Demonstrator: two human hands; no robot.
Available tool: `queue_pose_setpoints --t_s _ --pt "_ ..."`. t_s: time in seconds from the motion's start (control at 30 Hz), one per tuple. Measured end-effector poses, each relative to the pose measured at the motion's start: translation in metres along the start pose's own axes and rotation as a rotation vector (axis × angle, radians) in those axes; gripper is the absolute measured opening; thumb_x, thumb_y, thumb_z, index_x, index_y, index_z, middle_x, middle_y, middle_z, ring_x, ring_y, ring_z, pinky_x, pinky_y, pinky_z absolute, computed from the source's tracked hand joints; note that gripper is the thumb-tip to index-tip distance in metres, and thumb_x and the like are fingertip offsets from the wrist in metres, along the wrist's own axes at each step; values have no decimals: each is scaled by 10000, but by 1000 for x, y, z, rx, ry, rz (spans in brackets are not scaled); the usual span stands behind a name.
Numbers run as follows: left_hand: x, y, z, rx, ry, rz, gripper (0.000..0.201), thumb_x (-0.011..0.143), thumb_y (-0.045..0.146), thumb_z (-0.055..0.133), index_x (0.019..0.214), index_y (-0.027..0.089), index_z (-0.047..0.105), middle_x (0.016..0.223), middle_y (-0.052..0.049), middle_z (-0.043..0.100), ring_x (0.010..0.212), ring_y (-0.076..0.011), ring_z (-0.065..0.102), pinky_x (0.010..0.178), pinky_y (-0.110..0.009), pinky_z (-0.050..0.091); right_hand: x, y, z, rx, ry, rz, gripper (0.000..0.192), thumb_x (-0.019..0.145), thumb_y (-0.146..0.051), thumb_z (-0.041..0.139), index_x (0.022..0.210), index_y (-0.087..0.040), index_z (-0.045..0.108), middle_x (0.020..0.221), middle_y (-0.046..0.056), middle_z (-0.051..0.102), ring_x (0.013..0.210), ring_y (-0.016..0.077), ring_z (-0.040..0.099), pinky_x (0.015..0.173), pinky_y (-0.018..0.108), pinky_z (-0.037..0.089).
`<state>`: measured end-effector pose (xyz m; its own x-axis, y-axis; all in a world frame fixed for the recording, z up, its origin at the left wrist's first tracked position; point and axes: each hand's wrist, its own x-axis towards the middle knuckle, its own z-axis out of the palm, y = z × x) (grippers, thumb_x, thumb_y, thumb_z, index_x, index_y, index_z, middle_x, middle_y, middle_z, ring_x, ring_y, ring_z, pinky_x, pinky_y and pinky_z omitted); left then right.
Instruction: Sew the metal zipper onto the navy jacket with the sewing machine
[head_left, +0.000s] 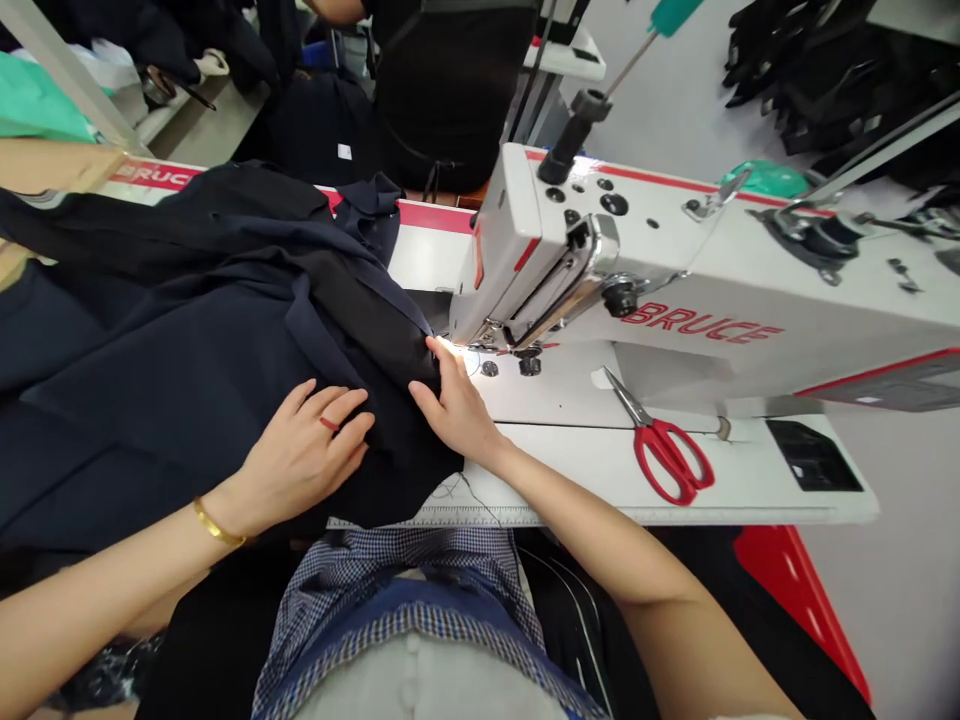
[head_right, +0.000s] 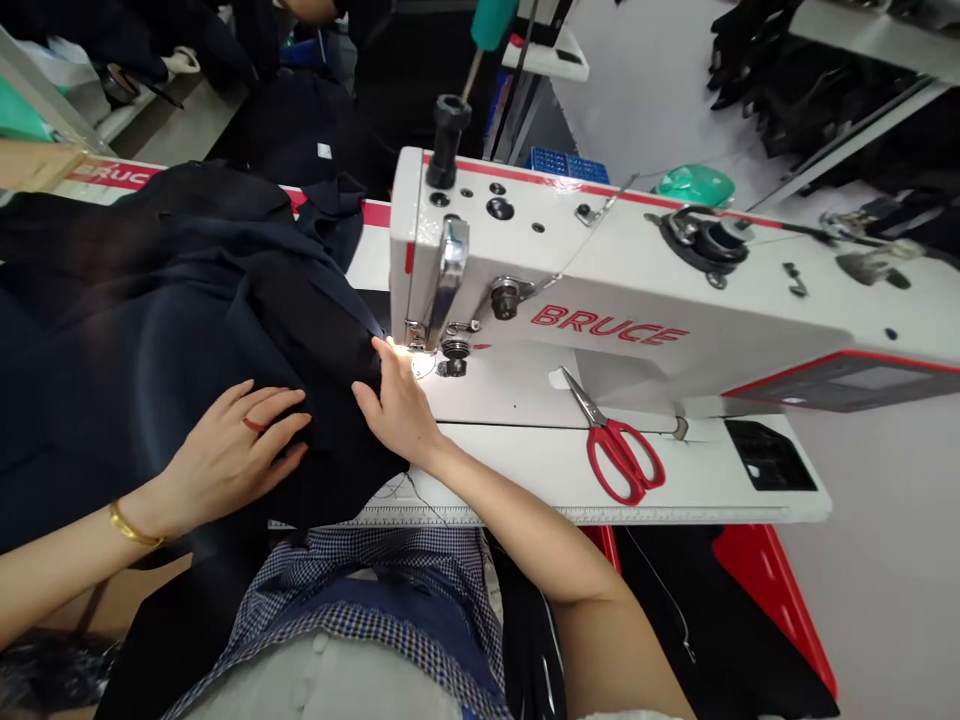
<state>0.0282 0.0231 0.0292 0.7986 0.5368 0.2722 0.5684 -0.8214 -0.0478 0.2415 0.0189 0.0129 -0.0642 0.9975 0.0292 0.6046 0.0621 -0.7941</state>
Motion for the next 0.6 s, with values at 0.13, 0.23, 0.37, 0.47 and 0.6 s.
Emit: queue_pose_setpoints --t_s 0.13,0.23,0.37,0.47,0.6 --pt "4 -8 9 -48 68 -16 187 812 201 484 975 191 575 1084 -66 556 985 -194 536 960 -396 388 7 -1 9 212 31 32 623 856 -389 410 1377 -180 138 1432 90 198 1305 191 229 1057 367 255" --pt "12 -9 11 -107 -27 -40 405 768 359 558 1128 180 510 1250 -133 440 1105 -293 451 950 -487 367 15 0 14 368 96 85 576 875 -442 363 1363 -195 183 1417 62 250 1295 166 254 1056 330 259" --pt "23 -3 19 -37 -68 -45 415 787 352 519 1160 173 494 1207 -155 476 1097 -347 433 894 -542 361 22 -3 17 454 149 67 414 886 -400 365 1239 -185 386 1220 48 493 1200 154 395 1011 282 317" --pt "31 -6 24 0 -78 2 318 832 308 454 1111 169 516 1067 -119 555 981 -281 509 862 -460 401 24 -5 14 465 157 78 357 881 -380 378 1158 -167 452 1104 53 553 1099 160 481 960 281 368" --pt "41 -13 29 -37 -90 -6 472 812 491 449 1123 140 507 1007 -126 559 936 -272 530 811 -430 425 22 -3 9 478 137 121 356 880 -422 360 1077 -163 506 991 49 581 1024 173 521 929 301 386"
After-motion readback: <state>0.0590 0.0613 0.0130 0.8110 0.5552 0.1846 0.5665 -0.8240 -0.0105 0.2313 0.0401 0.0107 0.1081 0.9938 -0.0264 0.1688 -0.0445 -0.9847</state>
